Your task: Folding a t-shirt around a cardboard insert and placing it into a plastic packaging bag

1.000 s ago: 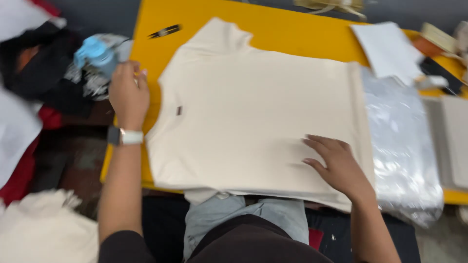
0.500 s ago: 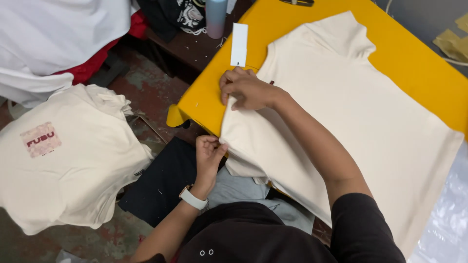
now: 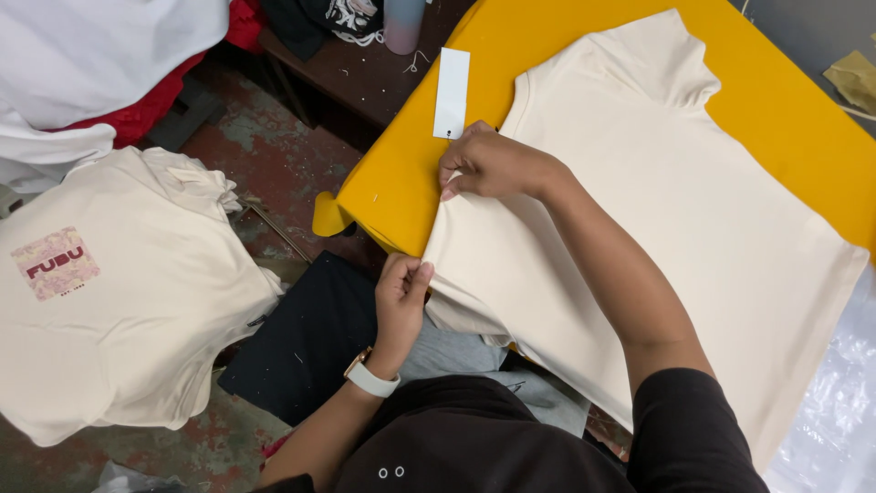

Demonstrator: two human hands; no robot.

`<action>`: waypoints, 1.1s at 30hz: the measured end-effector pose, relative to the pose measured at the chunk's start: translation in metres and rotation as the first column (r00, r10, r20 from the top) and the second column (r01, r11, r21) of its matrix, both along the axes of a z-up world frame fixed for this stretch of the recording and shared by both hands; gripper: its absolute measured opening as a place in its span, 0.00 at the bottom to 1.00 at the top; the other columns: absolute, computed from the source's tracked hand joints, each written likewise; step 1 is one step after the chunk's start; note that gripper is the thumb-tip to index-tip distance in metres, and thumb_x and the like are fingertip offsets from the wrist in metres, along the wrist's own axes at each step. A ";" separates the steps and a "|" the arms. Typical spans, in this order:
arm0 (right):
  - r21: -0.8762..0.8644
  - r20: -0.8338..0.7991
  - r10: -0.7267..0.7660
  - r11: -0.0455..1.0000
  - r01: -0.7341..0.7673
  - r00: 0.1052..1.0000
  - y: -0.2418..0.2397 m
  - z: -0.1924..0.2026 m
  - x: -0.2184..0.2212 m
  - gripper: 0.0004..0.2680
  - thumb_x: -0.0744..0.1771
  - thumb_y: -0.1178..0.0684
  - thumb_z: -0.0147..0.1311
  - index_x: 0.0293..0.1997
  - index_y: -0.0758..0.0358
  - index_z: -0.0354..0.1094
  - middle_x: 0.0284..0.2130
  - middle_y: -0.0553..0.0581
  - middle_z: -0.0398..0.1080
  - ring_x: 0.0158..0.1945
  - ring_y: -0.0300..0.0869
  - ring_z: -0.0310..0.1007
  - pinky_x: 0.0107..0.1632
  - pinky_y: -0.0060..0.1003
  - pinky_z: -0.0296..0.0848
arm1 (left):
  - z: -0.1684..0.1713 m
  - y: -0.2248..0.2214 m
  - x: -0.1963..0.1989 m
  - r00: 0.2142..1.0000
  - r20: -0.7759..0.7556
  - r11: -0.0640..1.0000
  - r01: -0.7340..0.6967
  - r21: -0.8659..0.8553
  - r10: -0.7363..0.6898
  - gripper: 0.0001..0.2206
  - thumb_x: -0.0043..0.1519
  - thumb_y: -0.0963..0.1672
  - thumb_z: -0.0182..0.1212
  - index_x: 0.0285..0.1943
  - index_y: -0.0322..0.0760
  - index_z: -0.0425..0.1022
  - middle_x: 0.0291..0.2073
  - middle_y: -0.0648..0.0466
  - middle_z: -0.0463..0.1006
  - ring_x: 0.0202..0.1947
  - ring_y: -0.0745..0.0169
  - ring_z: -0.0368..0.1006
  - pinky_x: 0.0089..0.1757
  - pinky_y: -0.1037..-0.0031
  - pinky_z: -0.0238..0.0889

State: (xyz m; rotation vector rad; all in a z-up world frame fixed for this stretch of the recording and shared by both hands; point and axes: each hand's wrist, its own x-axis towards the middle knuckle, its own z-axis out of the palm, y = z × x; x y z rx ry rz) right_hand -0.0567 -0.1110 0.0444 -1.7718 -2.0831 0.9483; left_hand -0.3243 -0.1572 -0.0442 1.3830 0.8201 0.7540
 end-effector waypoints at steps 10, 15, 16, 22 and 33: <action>0.417 0.142 -0.267 0.890 0.187 0.953 -0.018 -0.042 -0.010 0.20 0.61 0.27 0.62 0.37 0.52 0.67 0.33 0.49 0.63 0.46 0.45 0.61 0.57 0.48 0.51 | -0.064 -0.020 -0.027 0.975 0.089 0.955 0.219 -0.199 -0.205 0.11 0.71 0.47 0.58 0.41 0.36 0.69 0.33 0.56 0.71 0.38 0.64 0.68 0.46 0.66 0.63; 0.502 0.210 -0.448 0.812 0.297 0.869 -0.018 -0.051 -0.010 0.25 0.61 0.19 0.55 0.38 0.53 0.61 0.40 0.50 0.58 0.51 0.47 0.55 0.58 0.52 0.51 | -0.088 0.002 -0.060 0.931 -0.242 0.956 0.233 -0.181 -0.273 0.18 0.70 0.49 0.58 0.28 0.37 0.76 0.15 0.50 0.74 0.22 0.58 0.72 0.33 0.69 0.66; 0.513 0.208 -0.457 0.804 0.301 0.865 -0.018 -0.052 -0.013 0.25 0.61 0.19 0.55 0.38 0.53 0.61 0.40 0.50 0.58 0.51 0.47 0.55 0.58 0.52 0.51 | -0.056 0.009 -0.057 0.930 -0.242 0.956 0.240 -0.169 -0.277 0.18 0.70 0.49 0.58 0.28 0.37 0.76 0.15 0.50 0.74 0.22 0.58 0.72 0.33 0.69 0.66; 0.653 0.245 -0.545 0.704 0.279 0.802 -0.018 -0.056 -0.018 0.29 0.60 0.13 0.44 0.41 0.51 0.59 0.43 0.50 0.58 0.53 0.47 0.56 0.59 0.56 0.52 | 0.031 0.010 -0.011 0.960 -0.272 0.383 0.278 0.881 -0.070 0.20 0.74 0.52 0.42 0.66 0.38 0.69 0.66 0.47 0.70 0.69 0.51 0.63 0.62 0.52 0.44; 0.618 -0.004 -0.818 0.450 0.645 0.575 -0.062 -0.030 -0.044 0.18 0.65 0.40 0.65 0.53 0.52 0.61 0.52 0.51 0.58 0.58 0.51 0.58 0.60 0.61 0.58 | 0.033 0.028 -0.032 0.927 -0.371 0.591 0.268 0.760 0.056 0.17 0.77 0.49 0.40 0.59 0.36 0.73 0.52 0.49 0.72 0.55 0.45 0.68 0.51 0.54 0.56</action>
